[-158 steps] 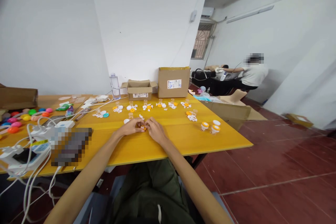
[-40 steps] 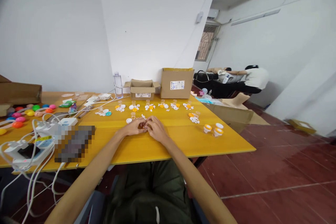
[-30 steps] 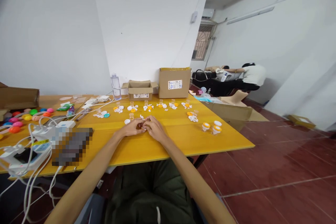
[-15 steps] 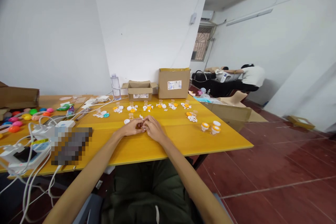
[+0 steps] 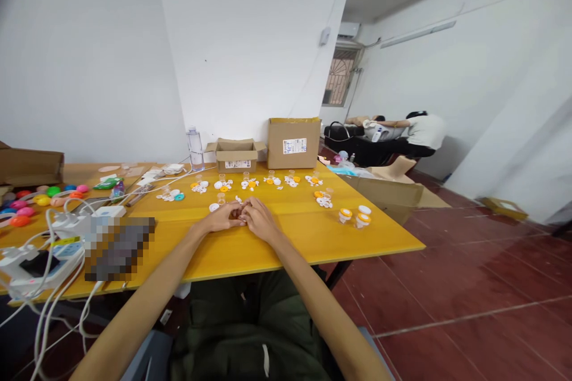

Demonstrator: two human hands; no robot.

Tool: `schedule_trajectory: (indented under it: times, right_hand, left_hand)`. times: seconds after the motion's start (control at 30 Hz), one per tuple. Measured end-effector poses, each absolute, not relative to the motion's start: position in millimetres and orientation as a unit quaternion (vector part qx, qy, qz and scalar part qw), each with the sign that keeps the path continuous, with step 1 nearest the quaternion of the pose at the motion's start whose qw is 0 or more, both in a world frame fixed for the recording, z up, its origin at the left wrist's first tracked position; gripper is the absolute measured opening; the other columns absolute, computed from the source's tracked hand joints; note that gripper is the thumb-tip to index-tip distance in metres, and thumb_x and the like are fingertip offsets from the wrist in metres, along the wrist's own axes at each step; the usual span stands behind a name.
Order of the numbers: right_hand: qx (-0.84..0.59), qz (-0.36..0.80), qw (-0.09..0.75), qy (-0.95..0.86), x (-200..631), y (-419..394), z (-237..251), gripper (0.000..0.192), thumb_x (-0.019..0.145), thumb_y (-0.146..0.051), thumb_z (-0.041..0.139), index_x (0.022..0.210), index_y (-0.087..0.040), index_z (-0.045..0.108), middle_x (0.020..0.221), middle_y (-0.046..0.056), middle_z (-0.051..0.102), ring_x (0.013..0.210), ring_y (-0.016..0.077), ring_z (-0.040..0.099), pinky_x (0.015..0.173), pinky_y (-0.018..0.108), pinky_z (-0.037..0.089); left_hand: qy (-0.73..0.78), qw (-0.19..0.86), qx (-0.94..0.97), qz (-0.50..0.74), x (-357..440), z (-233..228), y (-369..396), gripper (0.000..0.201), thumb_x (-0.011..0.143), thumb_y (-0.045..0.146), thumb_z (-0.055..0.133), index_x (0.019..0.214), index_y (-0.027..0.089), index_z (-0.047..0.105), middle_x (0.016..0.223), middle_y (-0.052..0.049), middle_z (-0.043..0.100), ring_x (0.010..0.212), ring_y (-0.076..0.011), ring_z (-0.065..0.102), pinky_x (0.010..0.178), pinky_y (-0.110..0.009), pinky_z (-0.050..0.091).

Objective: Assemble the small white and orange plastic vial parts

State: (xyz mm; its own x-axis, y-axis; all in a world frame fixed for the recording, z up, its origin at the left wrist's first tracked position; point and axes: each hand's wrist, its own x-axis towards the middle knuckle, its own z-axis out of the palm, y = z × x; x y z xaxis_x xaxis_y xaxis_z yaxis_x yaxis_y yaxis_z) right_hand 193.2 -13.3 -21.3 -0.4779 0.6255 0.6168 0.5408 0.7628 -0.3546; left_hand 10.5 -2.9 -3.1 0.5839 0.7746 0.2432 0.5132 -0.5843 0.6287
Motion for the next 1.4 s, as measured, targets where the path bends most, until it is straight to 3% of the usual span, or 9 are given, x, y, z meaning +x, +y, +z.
schedule_trajectory:
  times: [0.77,1.4]
  right_hand:
    - [-0.353,0.034,0.373,-0.857,192.6,-12.2,-21.6,0.014,0.088,-0.012,0.058,0.080,-0.022,0.063,0.101,0.006,0.060,0.095,0.0191,0.058,0.084,0.031,0.049]
    - [-0.365,0.015,0.360,-0.858,193.8,-12.5,-22.2,0.011,0.090,-0.015,0.057,0.084,-0.022,0.063,0.104,0.008,0.060,0.098,0.0217,0.058,0.088,0.036,0.049]
  left_hand:
    - [0.368,0.246,0.860,0.252,10.2,1.4,-5.5,0.024,0.076,0.035,0.072,0.080,0.018,0.056,0.078,0.001,0.052,0.074,-0.0147,0.048,0.068,-0.026,0.039]
    - [0.375,0.262,0.850,0.261,7.4,0.0,-3.4,0.014,0.077,0.028,0.068,0.078,0.018,0.057,0.081,0.001,0.053,0.073,-0.0142,0.049,0.072,-0.028,0.045]
